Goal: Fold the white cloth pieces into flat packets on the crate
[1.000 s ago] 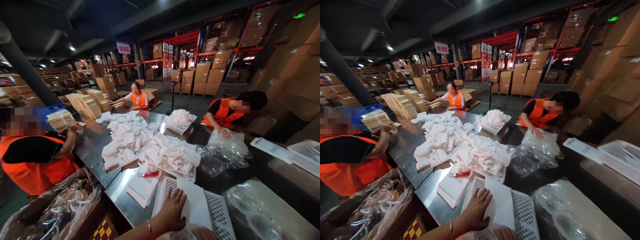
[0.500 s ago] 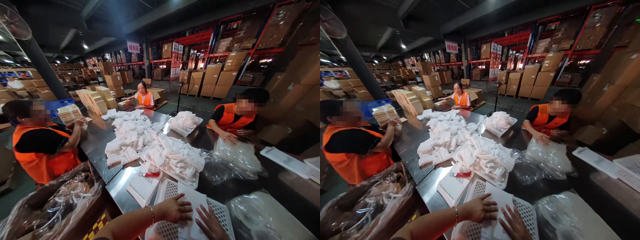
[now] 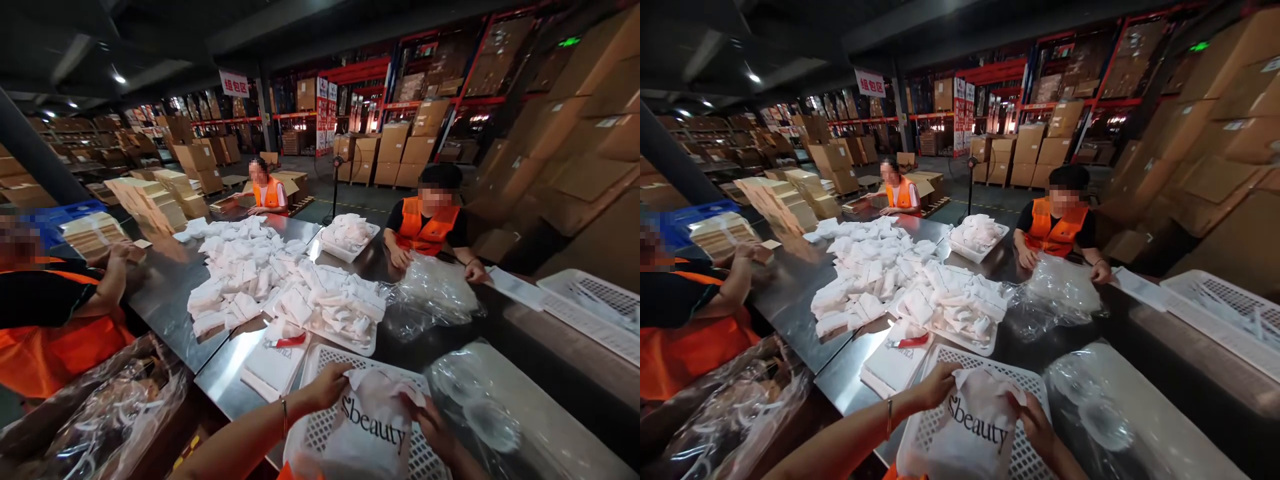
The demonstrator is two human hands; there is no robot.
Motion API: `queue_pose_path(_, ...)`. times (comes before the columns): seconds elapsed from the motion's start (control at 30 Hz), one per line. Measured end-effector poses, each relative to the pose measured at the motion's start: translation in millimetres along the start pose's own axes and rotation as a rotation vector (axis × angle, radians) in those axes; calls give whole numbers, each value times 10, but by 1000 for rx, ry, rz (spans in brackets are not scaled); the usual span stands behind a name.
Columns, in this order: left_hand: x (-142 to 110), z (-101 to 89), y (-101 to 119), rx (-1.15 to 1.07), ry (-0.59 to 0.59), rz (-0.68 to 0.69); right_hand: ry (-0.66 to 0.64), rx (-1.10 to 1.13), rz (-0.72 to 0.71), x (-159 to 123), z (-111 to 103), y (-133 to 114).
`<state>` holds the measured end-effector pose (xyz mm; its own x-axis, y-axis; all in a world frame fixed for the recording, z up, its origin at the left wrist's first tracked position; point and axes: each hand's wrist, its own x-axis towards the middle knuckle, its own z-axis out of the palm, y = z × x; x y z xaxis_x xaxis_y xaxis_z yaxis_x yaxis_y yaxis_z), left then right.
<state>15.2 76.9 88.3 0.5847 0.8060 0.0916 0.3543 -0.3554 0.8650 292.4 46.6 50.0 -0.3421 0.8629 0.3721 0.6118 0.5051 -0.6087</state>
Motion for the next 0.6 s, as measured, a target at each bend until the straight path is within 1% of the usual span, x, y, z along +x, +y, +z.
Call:
queue_pose_path(0.07, 36, 7, 19, -49, 16, -3, -45, 101, 44, 60, -74, -8)
queue_pose_path(0.1, 40, 9, 9, -53, 0, 14, -54, 96, 43, 63, -103, 13)
queue_pose_path(0.13, 35, 12, -16, -40, -31, 47, -69, 60, 13, 48, -123, 49)
queue_pose_path(0.2, 5, 32, -105, 46, -121, 155, -132, -36, -103, -18, -133, 145)
queue_pose_path(0.3, -67, 103, -298, 285, -272, 348, -322, -145, -334, -140, -86, 267)
queue_pose_path(0.37, -115, 165, -414, 440, -344, 424, -451, -212, -447, -208, -29, 292)
queue_pose_path(0.4, -135, 193, -457, 501, -364, 448, -508, -249, -484, -239, 6, 289)
queue_pose_path(0.43, -152, 215, -490, 553, -375, 467, -538, -289, -504, -270, 47, 281)
queue_pose_path(0.47, -164, 230, -514, 595, -378, 483, -530, -333, -504, -302, 95, 271)
queue_pose_path(0.5, -173, 239, -530, 628, -381, 501, -490, -373, -495, -335, 148, 266)
queue_pose_path(0.57, -180, 242, -552, 666, -382, 533, -357, -438, -502, -394, 259, 273)
queue_pose_path(0.6, -182, 239, -562, 674, -380, 546, -279, -467, -534, -416, 306, 284)
